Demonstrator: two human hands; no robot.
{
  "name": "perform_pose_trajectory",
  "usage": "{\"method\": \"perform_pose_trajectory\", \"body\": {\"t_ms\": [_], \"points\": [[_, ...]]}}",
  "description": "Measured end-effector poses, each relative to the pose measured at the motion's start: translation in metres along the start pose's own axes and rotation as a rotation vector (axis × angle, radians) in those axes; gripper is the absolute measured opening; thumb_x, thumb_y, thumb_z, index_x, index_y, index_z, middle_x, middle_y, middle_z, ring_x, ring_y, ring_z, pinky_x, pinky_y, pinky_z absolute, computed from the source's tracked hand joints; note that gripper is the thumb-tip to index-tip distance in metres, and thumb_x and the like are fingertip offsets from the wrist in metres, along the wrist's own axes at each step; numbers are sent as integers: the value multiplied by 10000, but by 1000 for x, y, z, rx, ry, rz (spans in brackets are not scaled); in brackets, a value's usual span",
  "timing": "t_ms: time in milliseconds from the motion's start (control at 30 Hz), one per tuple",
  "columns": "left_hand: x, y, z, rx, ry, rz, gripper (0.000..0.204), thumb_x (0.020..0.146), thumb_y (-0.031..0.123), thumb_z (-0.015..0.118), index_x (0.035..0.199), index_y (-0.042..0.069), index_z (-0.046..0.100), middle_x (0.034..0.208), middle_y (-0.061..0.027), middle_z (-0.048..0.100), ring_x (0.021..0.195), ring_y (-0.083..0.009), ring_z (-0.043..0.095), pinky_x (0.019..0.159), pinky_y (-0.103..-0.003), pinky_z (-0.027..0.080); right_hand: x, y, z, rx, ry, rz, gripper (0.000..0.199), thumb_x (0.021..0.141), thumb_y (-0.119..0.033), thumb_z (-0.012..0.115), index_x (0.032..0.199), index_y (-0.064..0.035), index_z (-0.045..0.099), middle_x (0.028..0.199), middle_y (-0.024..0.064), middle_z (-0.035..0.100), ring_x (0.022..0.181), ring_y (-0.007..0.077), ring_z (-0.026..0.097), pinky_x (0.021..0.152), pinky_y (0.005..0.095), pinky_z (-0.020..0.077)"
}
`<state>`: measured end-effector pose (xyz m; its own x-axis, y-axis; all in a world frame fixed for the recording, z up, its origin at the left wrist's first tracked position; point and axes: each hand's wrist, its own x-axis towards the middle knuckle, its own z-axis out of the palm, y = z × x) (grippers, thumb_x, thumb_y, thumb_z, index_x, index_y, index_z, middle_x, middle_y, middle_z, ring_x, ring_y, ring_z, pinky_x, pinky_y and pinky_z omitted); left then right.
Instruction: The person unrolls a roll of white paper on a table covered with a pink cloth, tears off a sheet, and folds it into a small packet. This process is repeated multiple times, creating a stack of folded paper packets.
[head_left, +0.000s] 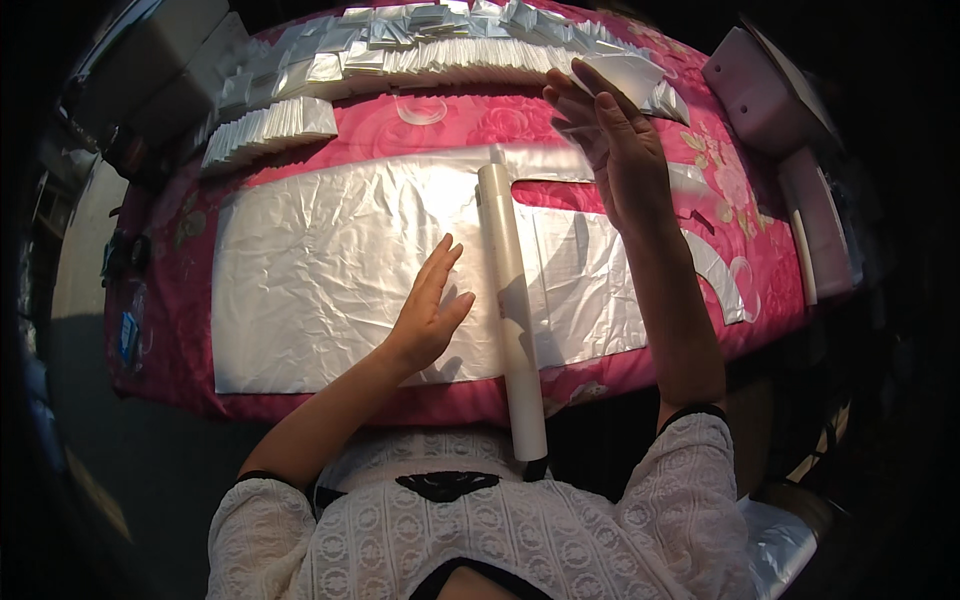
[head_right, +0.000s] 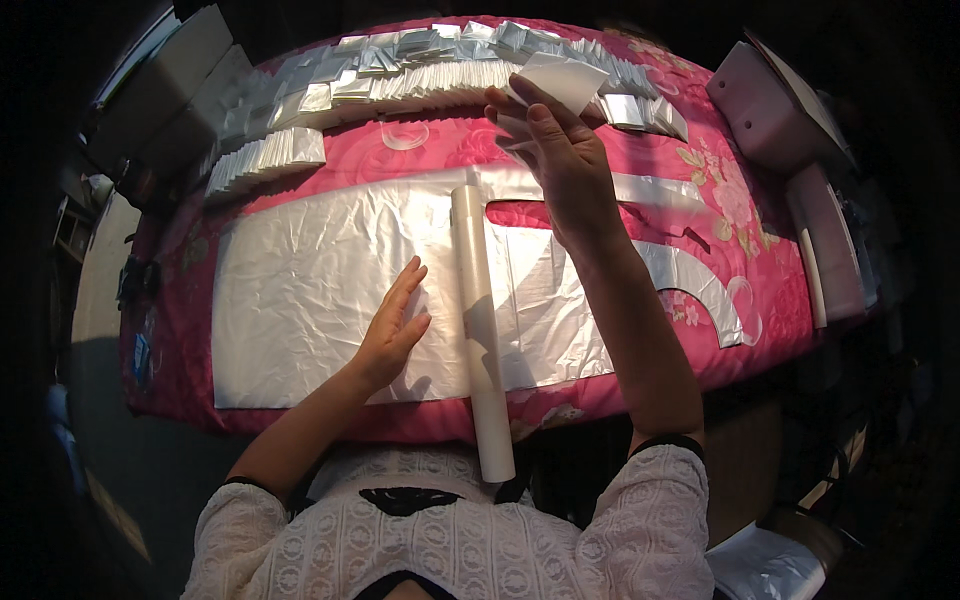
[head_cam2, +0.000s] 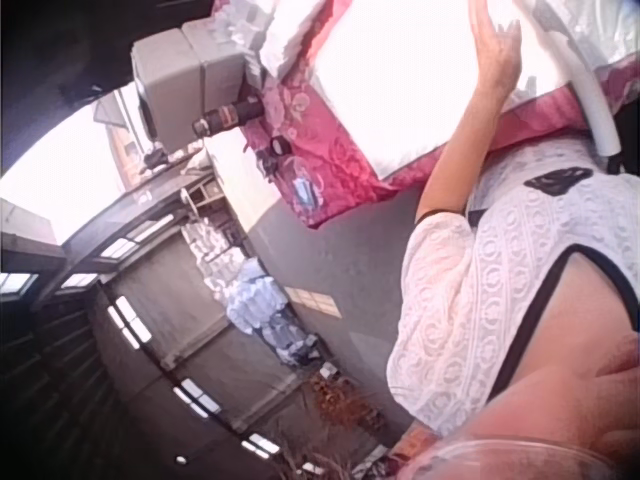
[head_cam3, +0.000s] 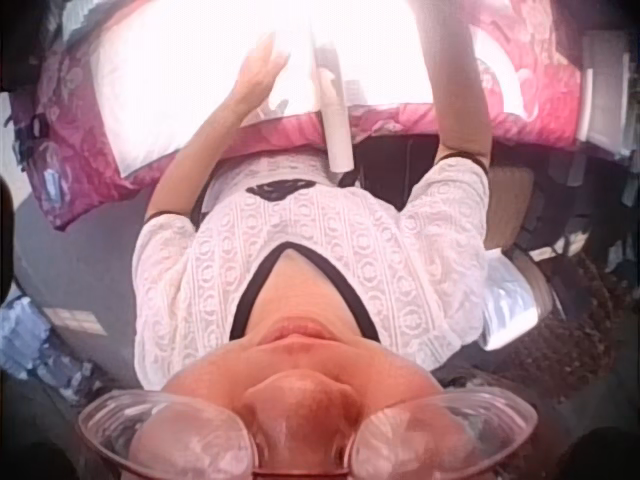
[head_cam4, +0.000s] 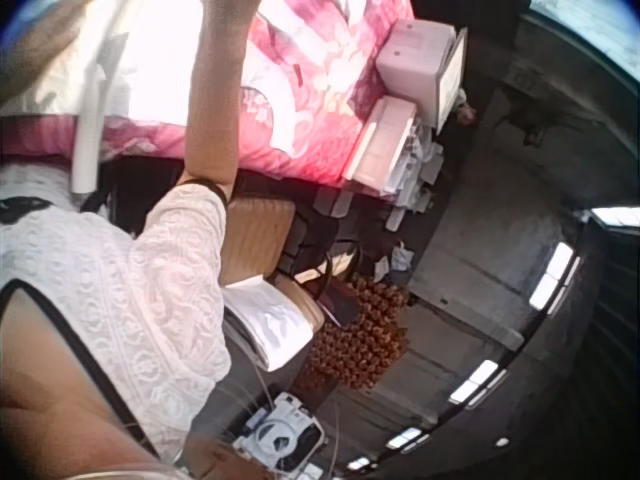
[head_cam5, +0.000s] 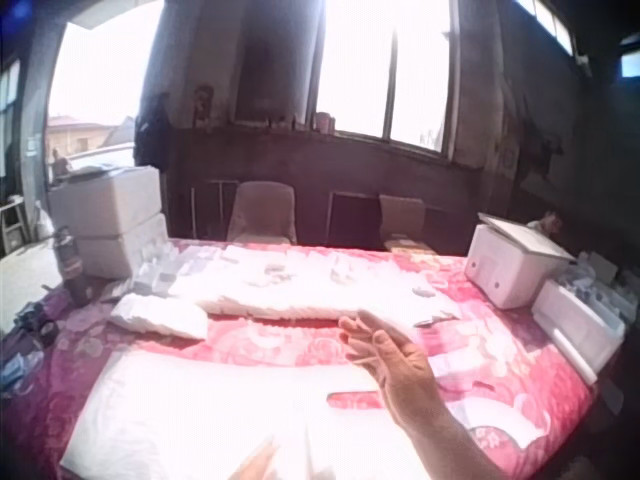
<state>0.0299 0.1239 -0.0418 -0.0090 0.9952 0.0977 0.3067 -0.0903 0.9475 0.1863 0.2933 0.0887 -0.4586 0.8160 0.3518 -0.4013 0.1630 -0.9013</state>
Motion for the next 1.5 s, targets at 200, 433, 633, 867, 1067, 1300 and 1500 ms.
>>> {"method": "perform_pose_trajectory", "body": {"t_ms": [200, 433, 633, 867, 1067, 1300, 1500], "points": [[3, 21, -104, -1250, -569, -521, 905, 809, 664, 410, 1310, -83, 309, 1192, -270, 491, 1053, -296, 557, 894, -358, 456, -100, 101, 169, -524, -639, -535, 382, 810, -133, 533, 1162, 13, 514, 1088, 183, 583, 1026, 339, 538, 926, 410, 370], [-20, -5, -176, -325, -543, -617, 332, 778, 85, 647, 1072, -43, 563, 823, -118, 660, 763, -152, 642, 666, -235, 507, -126, 66, 178, -623, -955, -360, 633, 794, -232, 618, 1340, -61, 347, 1379, 183, 341, 1316, 319, 271, 1067, 454, 248], [-58, -23, -219, 9, -268, -701, 300, 753, 62, 685, 1017, -36, 583, 831, -64, 643, 709, -86, 599, 608, -201, 478, -132, 53, 40, -1066, -605, -165, 549, 755, -194, 670, 1240, -32, 472, 1304, 137, 448, 1242, 320, 381, 1014, 405, 344], [-113, -6, -243, 516, 286, -522, 394, 760, 117, 694, 1094, -35, 551, 995, -114, 616, 881, -161, 589, 771, -255, 469, -146, 41, -14, -1305, -703, -132, 550, 812, -340, 589, 1256, -43, 462, 1354, 141, 398, 1289, 307, 328, 1062, 438, 249], [-121, 16, -256, 373, 424, -350, 376, 831, 124, 619, 1173, 4, 518, 1155, -121, 564, 1068, -196, 537, 924, -305, 420, -123, 69, 62, -1134, -1027, -178, 574, 837, -421, 525, 1253, -29, 472, 1331, 171, 422, 1327, 304, 259, 1082, 467, 187], [-133, 7, -229, 285, 359, -359, 411, 828, 117, 625, 1204, 16, 495, 1200, -110, 538, 1112, -195, 509, 935, -313, 411, -128, 66, 192, -244, -1317, -64, 549, 856, -393, 526, 1224, 12, 495, 1258, 211, 488, 1239, 343, 390, 1031, 432, 310], [-192, -7, -241, 235, 433, -482, 391, 834, 77, 603, 1202, 3, 495, 1166, -95, 550, 1088, -169, 516, 936, -300, 415, -83, 101, 150, -727, -896, -394, 391, 799, -244, 618, 1127, -38, 562, 1197, 130, 543, 1170, 302, 462, 956, 412, 390]]}}
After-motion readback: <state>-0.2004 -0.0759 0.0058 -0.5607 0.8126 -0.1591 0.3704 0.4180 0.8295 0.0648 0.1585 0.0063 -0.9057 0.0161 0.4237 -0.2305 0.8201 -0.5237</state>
